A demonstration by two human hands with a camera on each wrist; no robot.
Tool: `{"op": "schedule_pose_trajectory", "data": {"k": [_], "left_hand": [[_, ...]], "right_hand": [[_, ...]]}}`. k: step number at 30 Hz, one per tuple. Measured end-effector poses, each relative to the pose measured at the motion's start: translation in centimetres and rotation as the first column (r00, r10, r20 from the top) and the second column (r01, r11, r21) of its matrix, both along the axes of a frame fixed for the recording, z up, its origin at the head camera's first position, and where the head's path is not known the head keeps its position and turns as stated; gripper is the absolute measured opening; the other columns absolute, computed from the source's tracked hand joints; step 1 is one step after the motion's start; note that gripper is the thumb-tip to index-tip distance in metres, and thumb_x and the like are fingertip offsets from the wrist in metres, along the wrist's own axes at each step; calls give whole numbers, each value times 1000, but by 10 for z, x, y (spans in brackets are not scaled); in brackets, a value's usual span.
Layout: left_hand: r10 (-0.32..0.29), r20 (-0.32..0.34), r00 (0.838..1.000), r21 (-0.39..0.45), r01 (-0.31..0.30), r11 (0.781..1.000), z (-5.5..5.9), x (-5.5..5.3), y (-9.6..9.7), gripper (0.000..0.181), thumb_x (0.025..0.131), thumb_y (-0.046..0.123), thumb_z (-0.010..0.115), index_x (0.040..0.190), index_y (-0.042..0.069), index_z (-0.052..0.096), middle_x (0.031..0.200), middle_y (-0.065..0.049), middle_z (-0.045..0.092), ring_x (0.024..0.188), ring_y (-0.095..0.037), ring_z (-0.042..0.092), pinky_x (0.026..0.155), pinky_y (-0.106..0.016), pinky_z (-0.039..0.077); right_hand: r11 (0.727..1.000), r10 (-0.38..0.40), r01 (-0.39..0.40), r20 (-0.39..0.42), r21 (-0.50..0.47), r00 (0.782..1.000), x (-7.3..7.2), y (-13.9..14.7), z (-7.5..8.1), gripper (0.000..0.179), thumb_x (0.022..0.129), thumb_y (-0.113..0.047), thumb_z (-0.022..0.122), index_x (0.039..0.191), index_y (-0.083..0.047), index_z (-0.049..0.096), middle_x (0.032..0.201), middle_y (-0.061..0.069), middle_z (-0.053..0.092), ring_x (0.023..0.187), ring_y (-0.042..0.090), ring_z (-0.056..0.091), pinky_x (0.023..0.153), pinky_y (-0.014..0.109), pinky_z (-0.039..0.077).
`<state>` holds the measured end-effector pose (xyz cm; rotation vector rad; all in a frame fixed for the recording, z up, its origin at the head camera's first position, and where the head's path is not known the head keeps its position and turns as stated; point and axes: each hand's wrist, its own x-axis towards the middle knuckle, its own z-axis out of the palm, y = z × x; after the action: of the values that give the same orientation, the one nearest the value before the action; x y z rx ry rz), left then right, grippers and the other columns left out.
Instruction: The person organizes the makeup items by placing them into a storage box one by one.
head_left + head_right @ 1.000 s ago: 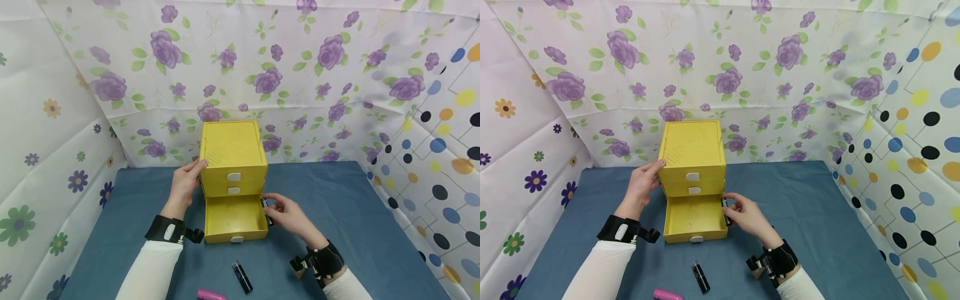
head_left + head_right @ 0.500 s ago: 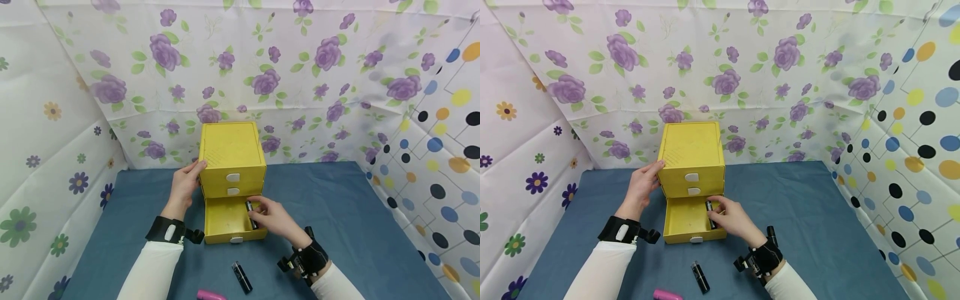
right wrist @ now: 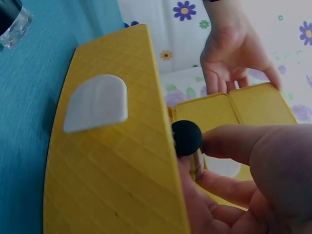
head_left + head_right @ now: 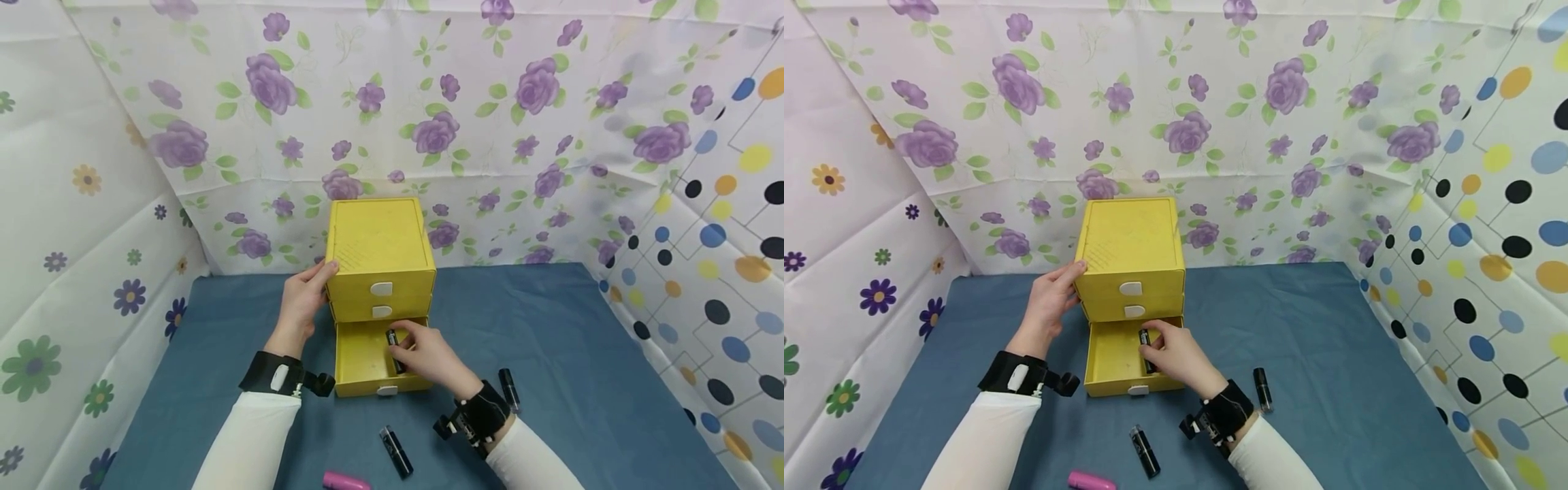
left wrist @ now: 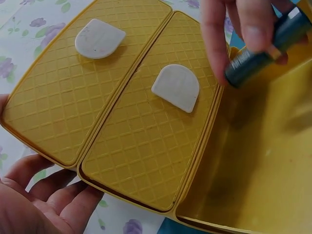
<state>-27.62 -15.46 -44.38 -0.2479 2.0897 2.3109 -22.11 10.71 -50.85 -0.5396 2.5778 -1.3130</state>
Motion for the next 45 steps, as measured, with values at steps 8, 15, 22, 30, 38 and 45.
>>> {"op": "schedule_pose_trajectory", "data": {"k": [8, 15, 22, 30, 38, 45], "left_hand": [[13, 3, 1000, -8, -13, 1000, -1, -1, 0, 69, 100, 47, 76, 155, 9, 58, 166, -3, 46, 147, -27, 52, 115, -46, 48], [2, 6, 1000, -7, -2, 1000, 0, 0, 0, 68, 100, 47, 76, 154, 9, 59, 165, -2, 47, 146, -26, 52, 114, -45, 49], [-2, -6, 1000, -7, 2, 1000, 0, 0, -1, 67, 100, 46, 76, 154, 9, 59, 165, -3, 48, 146, -27, 53, 114, -46, 49], [-13, -6, 1000, 5, 13, 1000, -1, 0, -2, 68, 101, 46, 75, 154, 8, 58, 166, -3, 47, 145, -28, 53, 114, -46, 49], [-12, -4, 1000, 15, 13, 1000, 1, 1, -1, 66, 100, 46, 76, 153, 9, 60, 164, -3, 49, 141, -26, 57, 111, -44, 51], [-22, -8, 1000, 13, 22, 1000, -1, 1, -2, 65, 102, 46, 74, 154, 9, 59, 165, -2, 47, 143, -26, 56, 112, -44, 51]], "right_hand": [[999, -17, 17, 9, 45, 1000, -5, -21, -6, 46, 105, -24, 70, 147, -6, 63, 87, -6, 73, 66, 12, 66, 58, 31, 51], [999, -43, 41, 62, 32, 997, -6, -36, -9, 45, 104, -24, 72, 145, -7, 64, 79, -5, 71, 61, 14, 66, 55, 30, 51], [998, -51, 46, 103, 50, 993, -7, -51, -15, 45, 103, -28, 73, 142, -8, 65, 71, -3, 68, 57, 14, 62, 52, 28, 46], [995, -35, 27, 79, 97, 996, -7, -64, -20, 43, 100, -30, 77, 137, -9, 70, 76, -2, 65, 62, 14, 59, 55, 29, 44], [992, 12, -22, 82, 125, 997, -8, -76, -25, 44, 99, -29, 79, 136, -8, 70, 99, -2, 68, 79, 15, 61, 67, 31, 49], [989, 27, -44, 122, 138, 992, -9, -79, -27, 46, 96, -30, 82, 135, -7, 71, 103, -2, 69, 79, 15, 61, 65, 30, 48]]}}
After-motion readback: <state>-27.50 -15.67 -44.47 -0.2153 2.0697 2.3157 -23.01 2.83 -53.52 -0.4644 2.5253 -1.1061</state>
